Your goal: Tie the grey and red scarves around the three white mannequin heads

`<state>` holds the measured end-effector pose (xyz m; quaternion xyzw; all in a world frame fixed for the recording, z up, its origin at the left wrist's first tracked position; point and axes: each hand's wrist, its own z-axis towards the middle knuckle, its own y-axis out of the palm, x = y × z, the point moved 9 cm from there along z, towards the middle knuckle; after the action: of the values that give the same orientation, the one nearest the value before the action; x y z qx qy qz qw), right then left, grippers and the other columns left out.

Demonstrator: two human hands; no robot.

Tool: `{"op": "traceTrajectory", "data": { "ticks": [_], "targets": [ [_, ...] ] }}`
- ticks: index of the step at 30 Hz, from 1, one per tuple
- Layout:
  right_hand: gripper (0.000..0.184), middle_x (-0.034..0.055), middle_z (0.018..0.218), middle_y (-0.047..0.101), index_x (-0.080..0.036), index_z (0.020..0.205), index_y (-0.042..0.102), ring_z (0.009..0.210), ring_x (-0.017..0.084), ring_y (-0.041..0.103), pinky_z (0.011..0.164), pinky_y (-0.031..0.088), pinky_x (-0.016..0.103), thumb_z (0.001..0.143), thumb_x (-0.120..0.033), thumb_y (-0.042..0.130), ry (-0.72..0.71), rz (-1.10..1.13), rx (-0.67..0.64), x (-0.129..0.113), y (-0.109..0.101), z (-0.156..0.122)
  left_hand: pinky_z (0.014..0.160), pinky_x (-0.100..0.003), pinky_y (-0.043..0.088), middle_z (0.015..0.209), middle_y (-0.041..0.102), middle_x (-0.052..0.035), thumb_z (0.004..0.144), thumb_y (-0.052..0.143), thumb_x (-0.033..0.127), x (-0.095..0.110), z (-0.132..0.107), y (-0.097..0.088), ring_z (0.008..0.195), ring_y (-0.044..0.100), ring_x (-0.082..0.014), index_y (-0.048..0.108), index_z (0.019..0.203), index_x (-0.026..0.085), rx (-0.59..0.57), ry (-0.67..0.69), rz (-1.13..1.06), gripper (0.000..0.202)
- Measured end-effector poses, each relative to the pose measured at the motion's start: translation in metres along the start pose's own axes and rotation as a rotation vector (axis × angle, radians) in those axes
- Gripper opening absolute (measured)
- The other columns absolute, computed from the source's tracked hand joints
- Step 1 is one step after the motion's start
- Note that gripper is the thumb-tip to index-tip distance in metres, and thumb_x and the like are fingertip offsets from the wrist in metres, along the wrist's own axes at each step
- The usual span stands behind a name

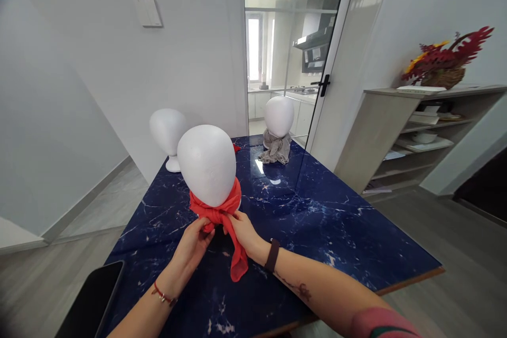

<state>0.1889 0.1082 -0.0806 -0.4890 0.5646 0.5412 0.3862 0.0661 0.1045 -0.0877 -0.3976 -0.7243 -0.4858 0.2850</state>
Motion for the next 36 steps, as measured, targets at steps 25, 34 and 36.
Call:
{"op": "traceTrajectory", "data": {
  "ticks": [25,34,36],
  "targets": [
    [0.021,0.0020,0.089,0.066,-0.018,0.088,0.065,0.083,0.016,0.056,0.081,0.042,0.028,0.080,-0.036,0.059,-0.204,0.024,0.088,-0.009,-0.011,0.002,0.050,-0.020,0.039,0.046,0.042,0.0047,0.058,0.052,0.004,0.003,0.001,0.011,0.045,0.038,-0.0055,0.045,0.048,0.016,-0.087,-0.044,-0.099,0.017],
    [0.029,0.0036,0.101,0.067,-0.020,0.097,0.065,0.094,0.019,0.058,0.090,0.043,0.033,0.079,-0.042,0.060,-0.166,0.066,0.097,-0.010,-0.007,-0.004,0.049,-0.017,0.046,0.059,0.058,-0.0004,0.076,0.053,0.001,0.010,0.002,-0.006,0.051,0.053,-0.0069,0.060,0.064,0.011,0.083,0.003,-0.163,0.017],
    [0.032,0.0038,0.105,0.066,-0.020,0.100,0.065,0.097,0.020,0.058,0.090,0.043,0.034,0.080,-0.044,0.059,-0.172,0.055,0.082,-0.010,-0.007,-0.004,0.048,-0.017,0.047,0.061,0.061,-0.0013,0.077,0.054,0.000,0.010,0.002,-0.007,0.052,0.055,-0.0074,0.061,0.067,0.009,0.105,-0.010,-0.160,0.015]
  ]
}}
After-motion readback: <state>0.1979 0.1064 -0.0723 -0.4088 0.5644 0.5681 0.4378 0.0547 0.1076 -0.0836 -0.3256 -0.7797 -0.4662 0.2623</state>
